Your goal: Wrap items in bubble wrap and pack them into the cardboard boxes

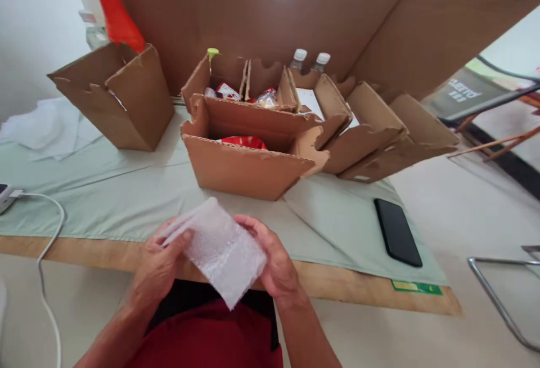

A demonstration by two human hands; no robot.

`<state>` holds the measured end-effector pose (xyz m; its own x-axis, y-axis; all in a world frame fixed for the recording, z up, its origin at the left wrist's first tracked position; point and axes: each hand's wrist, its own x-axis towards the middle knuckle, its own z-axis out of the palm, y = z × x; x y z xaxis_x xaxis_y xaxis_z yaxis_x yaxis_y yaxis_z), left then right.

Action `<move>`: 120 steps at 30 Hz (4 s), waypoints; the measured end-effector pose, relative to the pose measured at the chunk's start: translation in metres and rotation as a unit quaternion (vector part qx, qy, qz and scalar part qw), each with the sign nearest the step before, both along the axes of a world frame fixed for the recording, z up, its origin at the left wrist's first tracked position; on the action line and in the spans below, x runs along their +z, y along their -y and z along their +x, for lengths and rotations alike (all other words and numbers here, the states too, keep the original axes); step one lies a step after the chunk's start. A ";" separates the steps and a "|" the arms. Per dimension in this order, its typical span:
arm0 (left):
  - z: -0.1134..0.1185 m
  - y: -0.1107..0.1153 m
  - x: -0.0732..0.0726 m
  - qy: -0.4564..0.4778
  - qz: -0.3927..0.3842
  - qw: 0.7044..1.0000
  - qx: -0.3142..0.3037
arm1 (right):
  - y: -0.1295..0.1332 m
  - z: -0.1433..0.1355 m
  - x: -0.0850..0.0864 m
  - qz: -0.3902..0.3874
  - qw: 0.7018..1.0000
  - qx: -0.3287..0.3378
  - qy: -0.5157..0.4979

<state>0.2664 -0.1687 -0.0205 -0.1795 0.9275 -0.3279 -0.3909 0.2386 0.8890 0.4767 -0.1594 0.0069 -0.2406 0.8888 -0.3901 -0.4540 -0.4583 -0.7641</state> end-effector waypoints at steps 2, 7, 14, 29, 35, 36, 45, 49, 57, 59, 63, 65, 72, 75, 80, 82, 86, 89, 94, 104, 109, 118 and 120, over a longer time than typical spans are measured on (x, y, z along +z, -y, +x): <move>0.008 -0.005 0.002 -0.014 -0.020 0.999 0.033 | 0.007 0.016 -0.008 0.036 0.998 0.024 0.047; 0.019 -0.011 0.002 -0.016 -0.037 0.997 0.062 | 0.031 0.044 -0.022 0.092 0.966 0.023 0.241; 0.031 -0.009 -0.001 -0.048 -0.057 0.997 0.021 | 0.052 0.037 0.007 0.341 0.810 0.108 0.465; 0.044 0.011 0.014 0.028 0.010 0.981 -0.192 | 0.034 0.017 0.005 0.183 0.873 0.137 0.430; 0.040 0.015 0.016 0.042 -0.018 0.974 -0.221 | 0.035 0.026 0.003 0.175 0.902 0.112 0.379; 0.036 0.016 0.015 0.036 -0.027 0.976 -0.212 | 0.035 0.033 0.003 0.144 0.921 0.097 0.349; 0.019 0.031 0.013 0.093 -0.164 0.981 -0.051 | -0.019 0.092 0.016 0.078 0.949 -0.122 0.279; 0.026 0.050 0.011 0.140 -0.213 0.967 0.028 | -0.026 0.111 0.008 0.157 0.938 -0.135 0.278; 0.021 0.058 0.013 0.140 -0.230 0.963 0.009 | 0.034 0.088 -0.014 0.267 0.743 0.043 0.612; 0.024 0.060 0.015 0.125 -0.228 0.965 0.025 | 0.028 0.078 -0.012 0.334 0.703 0.048 0.626; 0.027 0.074 0.015 0.102 -0.200 0.974 0.040 | -0.015 0.072 -0.005 0.442 0.603 0.040 0.663; 0.024 0.084 0.013 0.085 -0.205 0.975 -0.013 | -0.039 0.077 -0.008 0.464 0.581 0.063 0.666; 0.000 0.099 0.039 -0.045 -0.182 0.918 -0.351 | -0.043 0.106 -0.017 0.461 0.626 -0.021 0.629; 0.009 0.073 0.057 -0.181 -0.030 0.956 -0.229 | -0.024 0.085 -0.009 0.477 0.636 0.002 0.606; 0.032 0.005 0.026 -0.485 0.227 0.828 -0.167 | -0.015 0.019 -0.016 0.505 0.592 0.175 0.603; 0.033 -0.013 0.000 -0.567 0.221 0.765 -0.211 | -0.018 0.013 -0.027 0.483 0.568 0.216 0.630; 0.023 -0.019 -0.028 -0.676 0.204 0.656 -0.267 | -0.012 0.066 -0.047 0.443 0.529 0.177 0.702; 0.020 -0.014 -0.025 -0.727 0.200 0.599 -0.272 | 0.016 0.120 -0.044 0.433 0.500 0.067 0.747; 0.026 -0.018 -0.021 -0.733 0.193 0.590 -0.278 | 0.078 0.121 -0.027 0.494 0.510 0.160 0.686; -0.050 0.008 0.026 -0.417 0.221 0.796 -0.378 | 0.052 0.073 -0.032 0.400 0.776 -0.006 0.488; -0.042 0.005 0.016 -0.496 0.162 0.815 -0.251 | 0.036 0.069 -0.019 0.242 0.833 -0.046 0.495; -0.006 -0.008 -0.003 -0.666 0.160 0.706 -0.178 | 0.012 0.065 -0.044 0.291 0.662 -0.071 0.687; -0.010 -0.006 0.000 -0.682 0.148 0.691 -0.187 | 0.009 0.071 -0.045 0.297 0.643 -0.058 0.703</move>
<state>0.2564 -0.1623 -0.0206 0.1354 0.9829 0.1244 0.8991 -0.1747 0.4014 0.5478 -0.1681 -0.0378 0.0603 0.9618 0.2669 0.8733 0.0787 -0.4808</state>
